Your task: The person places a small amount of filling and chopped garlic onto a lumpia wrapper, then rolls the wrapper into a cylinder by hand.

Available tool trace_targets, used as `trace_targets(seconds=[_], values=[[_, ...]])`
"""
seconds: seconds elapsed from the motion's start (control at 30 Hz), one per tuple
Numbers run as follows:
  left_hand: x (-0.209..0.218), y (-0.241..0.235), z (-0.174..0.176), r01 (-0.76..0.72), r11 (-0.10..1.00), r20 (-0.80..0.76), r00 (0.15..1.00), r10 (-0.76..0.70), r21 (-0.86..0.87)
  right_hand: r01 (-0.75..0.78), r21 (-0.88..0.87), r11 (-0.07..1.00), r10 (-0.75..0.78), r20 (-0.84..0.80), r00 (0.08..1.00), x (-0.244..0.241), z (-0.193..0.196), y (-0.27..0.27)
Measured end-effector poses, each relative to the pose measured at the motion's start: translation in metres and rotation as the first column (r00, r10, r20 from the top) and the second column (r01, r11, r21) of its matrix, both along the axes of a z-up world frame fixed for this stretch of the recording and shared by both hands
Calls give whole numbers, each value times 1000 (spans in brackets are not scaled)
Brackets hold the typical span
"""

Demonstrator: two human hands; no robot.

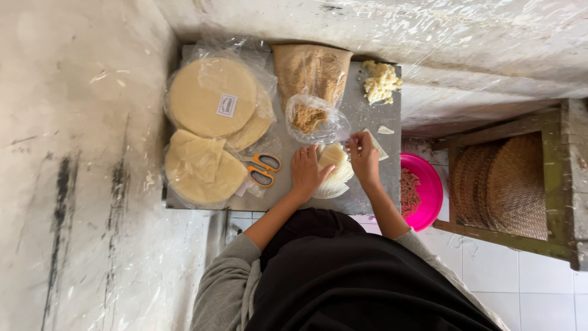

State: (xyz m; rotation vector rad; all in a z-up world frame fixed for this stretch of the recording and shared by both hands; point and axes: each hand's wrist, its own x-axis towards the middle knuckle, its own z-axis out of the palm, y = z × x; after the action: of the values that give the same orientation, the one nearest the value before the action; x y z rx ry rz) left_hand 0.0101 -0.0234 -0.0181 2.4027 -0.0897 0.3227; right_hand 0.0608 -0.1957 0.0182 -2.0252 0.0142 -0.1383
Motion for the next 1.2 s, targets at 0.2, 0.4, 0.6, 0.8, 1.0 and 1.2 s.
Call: trace_targets(seconds=[0.2, 0.4, 0.6, 0.8, 1.0, 1.2], values=[[8, -18, -22, 106, 994, -80, 991, -109, -34, 179, -72, 981, -174, 70, 982, -19, -26, -42], [11, -10, -59, 134, 988, -220, 964, -149, -79, 184, -359, 915, -149, 121, 981, -16, -60, -94], [2, 99, -1, -72, 987, -293, 949, 113, 145, 160, -355, 921, -125, 121, 985, -18, -83, -95], [-9, 69, 47, -140, 989, 288, 950, 120, 48, 200, -330, 923, -153, 162, 975, -23, -74, -81], [41, -31, -11, 153, 988, 50, 987, -154, 29, 212, -368, 905, -119, 259, 958, -29, -75, -75], [57, -68, -20, 119, 993, 43, 992, -119, 2, 269, -211, 940, -230, 191, 954, -35, -37, -63]])
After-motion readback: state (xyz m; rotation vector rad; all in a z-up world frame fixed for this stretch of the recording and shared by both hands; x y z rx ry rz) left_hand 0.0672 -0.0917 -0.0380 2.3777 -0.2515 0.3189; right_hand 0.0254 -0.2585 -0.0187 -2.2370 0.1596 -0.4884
